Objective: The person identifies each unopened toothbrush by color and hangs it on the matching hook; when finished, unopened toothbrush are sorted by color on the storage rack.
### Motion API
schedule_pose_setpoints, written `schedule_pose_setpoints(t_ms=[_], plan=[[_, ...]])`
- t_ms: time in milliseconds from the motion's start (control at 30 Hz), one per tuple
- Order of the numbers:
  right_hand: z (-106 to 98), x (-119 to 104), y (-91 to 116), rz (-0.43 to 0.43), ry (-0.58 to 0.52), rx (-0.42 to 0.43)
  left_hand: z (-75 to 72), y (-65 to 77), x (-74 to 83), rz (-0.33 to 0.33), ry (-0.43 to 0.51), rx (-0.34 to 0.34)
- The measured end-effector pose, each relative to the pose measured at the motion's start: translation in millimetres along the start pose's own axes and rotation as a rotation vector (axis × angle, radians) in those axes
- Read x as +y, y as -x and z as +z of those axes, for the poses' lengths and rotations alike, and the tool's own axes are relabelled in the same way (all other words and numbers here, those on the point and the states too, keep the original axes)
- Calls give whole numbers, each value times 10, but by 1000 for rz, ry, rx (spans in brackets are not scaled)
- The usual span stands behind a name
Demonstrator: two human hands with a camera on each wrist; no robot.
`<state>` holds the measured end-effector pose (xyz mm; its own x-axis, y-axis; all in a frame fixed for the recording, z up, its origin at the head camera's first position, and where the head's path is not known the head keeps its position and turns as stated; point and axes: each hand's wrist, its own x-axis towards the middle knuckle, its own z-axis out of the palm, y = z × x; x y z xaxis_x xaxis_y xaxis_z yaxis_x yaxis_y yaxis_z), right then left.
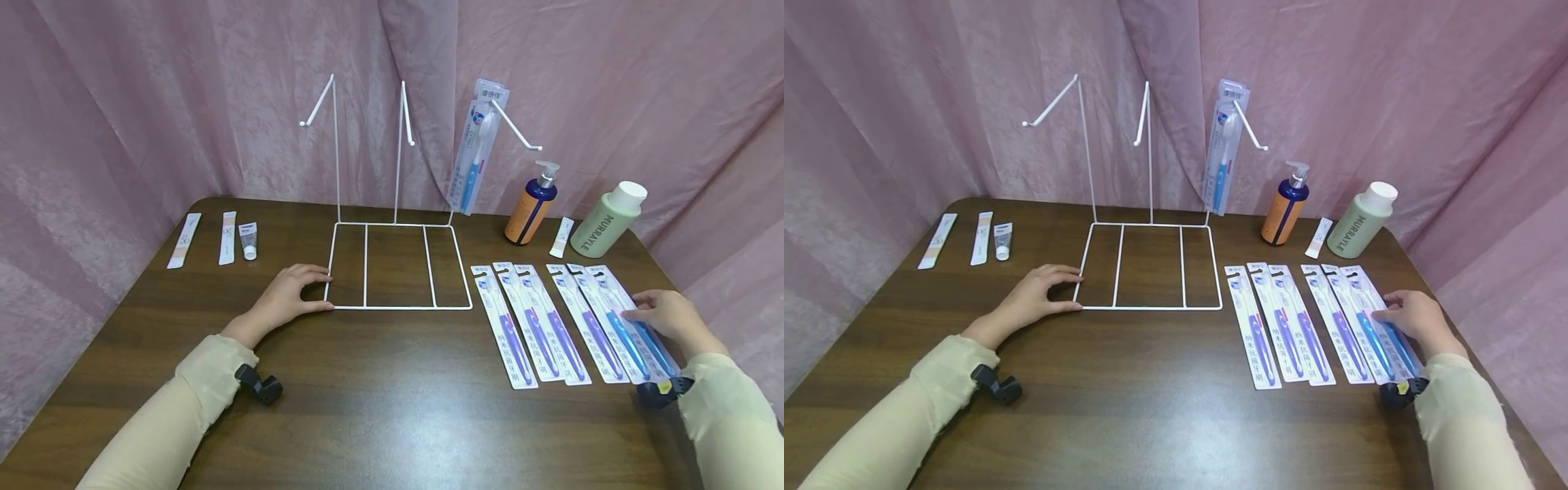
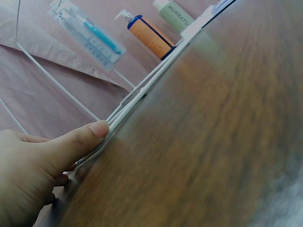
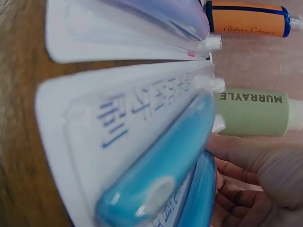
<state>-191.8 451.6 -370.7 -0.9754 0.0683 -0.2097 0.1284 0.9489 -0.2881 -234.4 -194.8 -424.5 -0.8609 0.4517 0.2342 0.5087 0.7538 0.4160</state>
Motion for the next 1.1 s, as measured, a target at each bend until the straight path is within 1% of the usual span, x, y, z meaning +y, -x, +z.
schedule_pose_setpoints(t_ms=[100, 233, 400, 500, 800, 967, 1100], plan=[[-4, 14, 9, 17, -32, 2, 1, 3, 5, 1, 0, 2], [-54, 9, 36, -7, -26, 45, -7, 0, 17, -3, 4, 0], [-163, -29, 103, -11, -6, 128, -12, -2, 20, -6, 1, -6], [-220, -74, 152, -17, -5, 193, -11, 0, 16, -5, -2, -7], [-405, -302, 246, 16, -41, 324, 12, 15, 11, -8, 0, -11], [-492, -491, 308, -7, -58, 374, 11, 19, 10, -6, -2, -6], [-579, -653, 357, -58, -54, 417, 2, 13, 17, -6, -3, -9]])
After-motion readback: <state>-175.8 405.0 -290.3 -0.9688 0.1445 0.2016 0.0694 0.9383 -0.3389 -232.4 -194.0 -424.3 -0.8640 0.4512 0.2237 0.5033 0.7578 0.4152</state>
